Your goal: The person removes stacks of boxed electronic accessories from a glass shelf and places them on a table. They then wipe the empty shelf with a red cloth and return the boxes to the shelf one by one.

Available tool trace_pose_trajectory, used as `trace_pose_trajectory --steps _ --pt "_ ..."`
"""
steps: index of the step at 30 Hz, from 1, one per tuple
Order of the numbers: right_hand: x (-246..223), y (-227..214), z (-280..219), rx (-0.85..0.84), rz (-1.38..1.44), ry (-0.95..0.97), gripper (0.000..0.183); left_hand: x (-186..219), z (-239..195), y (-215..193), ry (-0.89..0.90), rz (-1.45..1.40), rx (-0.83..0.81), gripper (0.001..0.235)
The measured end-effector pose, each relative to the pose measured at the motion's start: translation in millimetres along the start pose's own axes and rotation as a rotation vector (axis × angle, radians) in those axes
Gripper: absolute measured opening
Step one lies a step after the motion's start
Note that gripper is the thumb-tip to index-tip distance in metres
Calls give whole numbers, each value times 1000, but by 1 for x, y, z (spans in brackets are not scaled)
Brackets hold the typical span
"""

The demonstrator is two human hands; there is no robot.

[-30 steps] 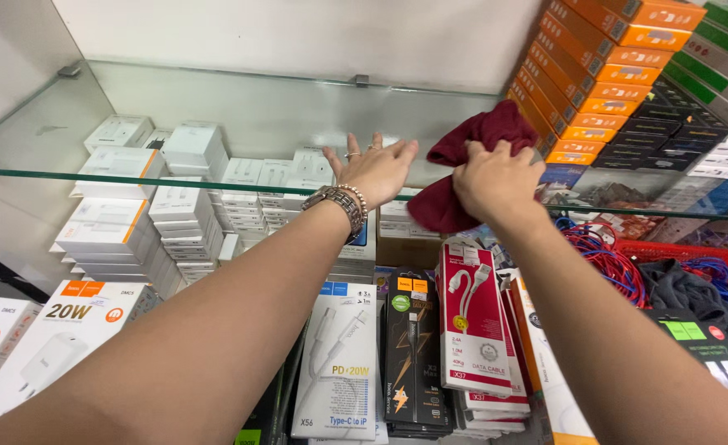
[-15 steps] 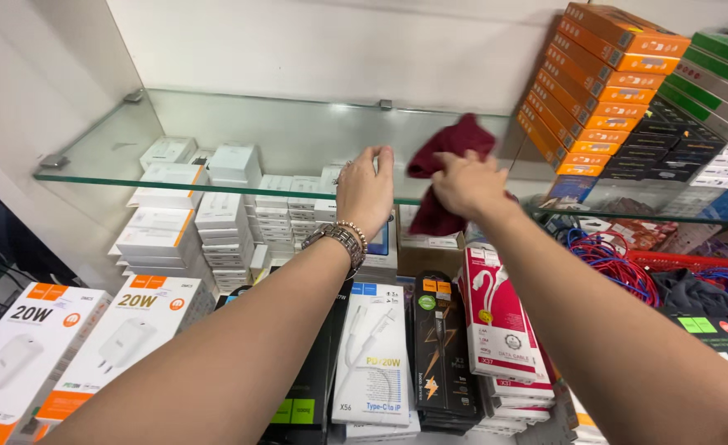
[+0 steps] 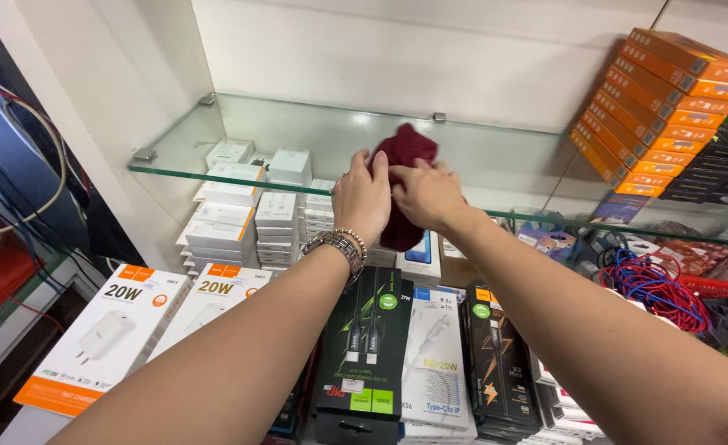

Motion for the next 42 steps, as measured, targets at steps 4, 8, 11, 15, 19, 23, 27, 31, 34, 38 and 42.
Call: trace_pose_trajectory --steps 4,8,11,15,19,23,27,31,34,38,42 --pt "14 -25 3 7 110 -109 51 -17 2 -28 7 -91 33 66" --pt "2 -31 17 -5 52 294 49 -40 6 -71 -7 -101 51 65" --pt "-67 1 42 13 15 137 50 -58 8 -99 -85 -103 46 64" --pt "-109 2 50 -24 105 -248 52 -77 15 -134 -80 -91 88 65" --pt "-123 -25 47 30 -5 45 53 -106 21 -173 -168 -82 94 66" --pt "-170 -24 20 30 77 -130 44 -129 21 -194 -128 -72 193 64" --pt "-201 -46 -17 -77 741 67 39 -139 20 -217 -229 -90 171 62" --pt "-230 -58 -50 -98 1330 68 36 -148 4 -256 -316 -115 195 60" --pt "-246 -54 -69 -130 1463 49 40 -157 -18 -281 -360 -73 275 58" --pt "-258 -45 -95 -88 1632 129 42 -170 -57 -292 -387 293 173 71" --pt "-261 -19 -121 -110 1636 196 42 -186 -96 -294 -557 652 -173 114"
Point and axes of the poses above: each hand's wrist, its own z-axis towards the middle knuckle, its own y-axis out of the palm, x = y × z, the point moved 1 cm from there along z, towards the middle knuckle, and after that the axes turned 2 degrees about z, right-handed, at the moved point
